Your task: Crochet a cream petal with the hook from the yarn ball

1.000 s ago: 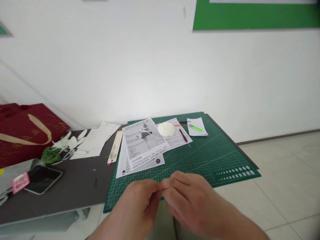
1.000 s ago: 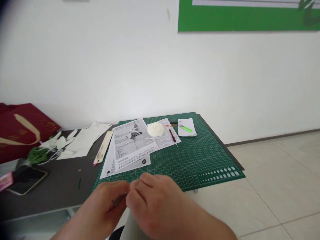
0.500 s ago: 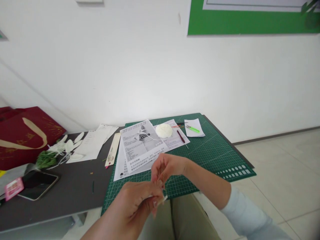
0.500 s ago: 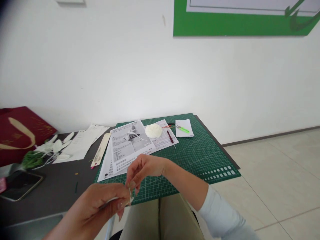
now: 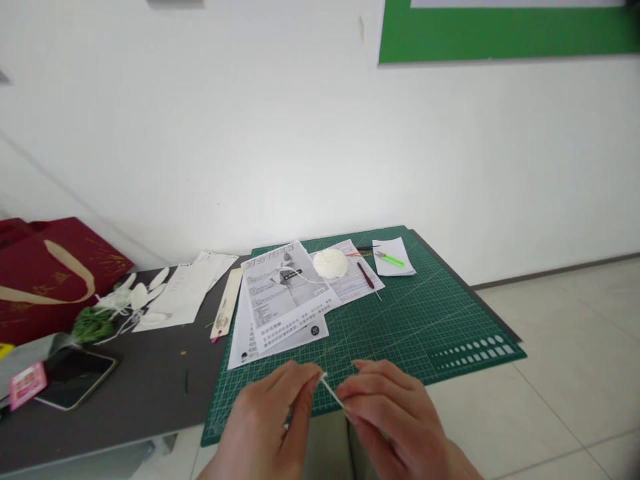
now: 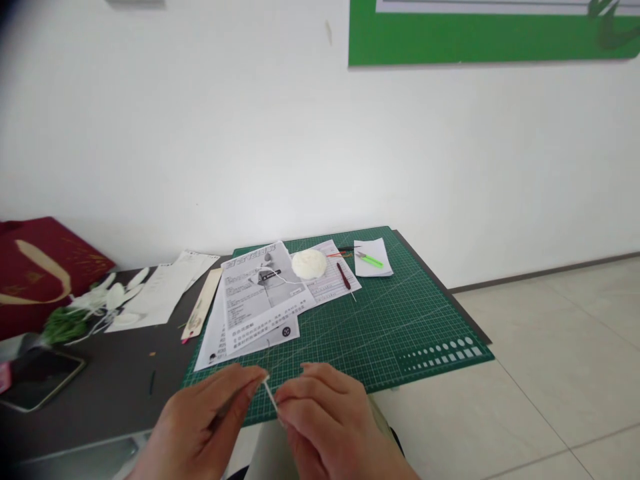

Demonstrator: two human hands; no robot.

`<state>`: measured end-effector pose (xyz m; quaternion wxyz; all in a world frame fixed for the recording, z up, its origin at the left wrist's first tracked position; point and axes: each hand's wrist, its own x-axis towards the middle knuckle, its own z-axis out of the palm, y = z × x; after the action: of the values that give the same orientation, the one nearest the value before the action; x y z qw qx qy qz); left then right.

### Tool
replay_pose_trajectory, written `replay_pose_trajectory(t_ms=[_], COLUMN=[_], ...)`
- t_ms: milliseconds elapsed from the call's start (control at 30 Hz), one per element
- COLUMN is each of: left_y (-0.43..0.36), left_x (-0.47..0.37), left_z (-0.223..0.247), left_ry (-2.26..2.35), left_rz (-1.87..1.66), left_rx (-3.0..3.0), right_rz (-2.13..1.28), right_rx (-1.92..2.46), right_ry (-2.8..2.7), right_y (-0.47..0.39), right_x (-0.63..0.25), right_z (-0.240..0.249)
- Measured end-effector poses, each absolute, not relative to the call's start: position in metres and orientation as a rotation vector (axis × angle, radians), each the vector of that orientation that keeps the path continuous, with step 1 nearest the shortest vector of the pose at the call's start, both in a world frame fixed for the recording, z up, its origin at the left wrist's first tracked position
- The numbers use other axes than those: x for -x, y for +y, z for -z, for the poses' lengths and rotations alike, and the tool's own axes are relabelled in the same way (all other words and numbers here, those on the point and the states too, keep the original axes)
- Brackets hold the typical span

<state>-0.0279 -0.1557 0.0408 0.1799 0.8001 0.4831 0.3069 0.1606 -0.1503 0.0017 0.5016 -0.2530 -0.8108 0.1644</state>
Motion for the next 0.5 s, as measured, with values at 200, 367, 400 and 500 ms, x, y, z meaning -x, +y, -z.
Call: replay_pose_trajectory(t_ms=[200,367,400,500], left_y=[-0.158,-0.152,-0.15,-0.146], left_x=[0.024,0.02,0.019,0.015], left_z=[-0.045,-0.05,-0.05,-0.048], left_ry=[1.21,1.095,1.104,1.131], left_rz=[-0.647,-0.407,-0.377,-0.357], left_rx=[-2.257,-1.948,-1.825,-1.55], right_rz=[-0.151,-0.332,-0.356,-0.354], right_rx=[0.715,0.632,0.626,0.618], right_ry=[-1.923,-1.897,-1.885,-1.856], right_y=[-0.15,-0.149,-0.149,-0.147], right_x=[-0.163,-0.16,-0.159,-0.157], right_z=[0.005,0.005,0.003,-0.004])
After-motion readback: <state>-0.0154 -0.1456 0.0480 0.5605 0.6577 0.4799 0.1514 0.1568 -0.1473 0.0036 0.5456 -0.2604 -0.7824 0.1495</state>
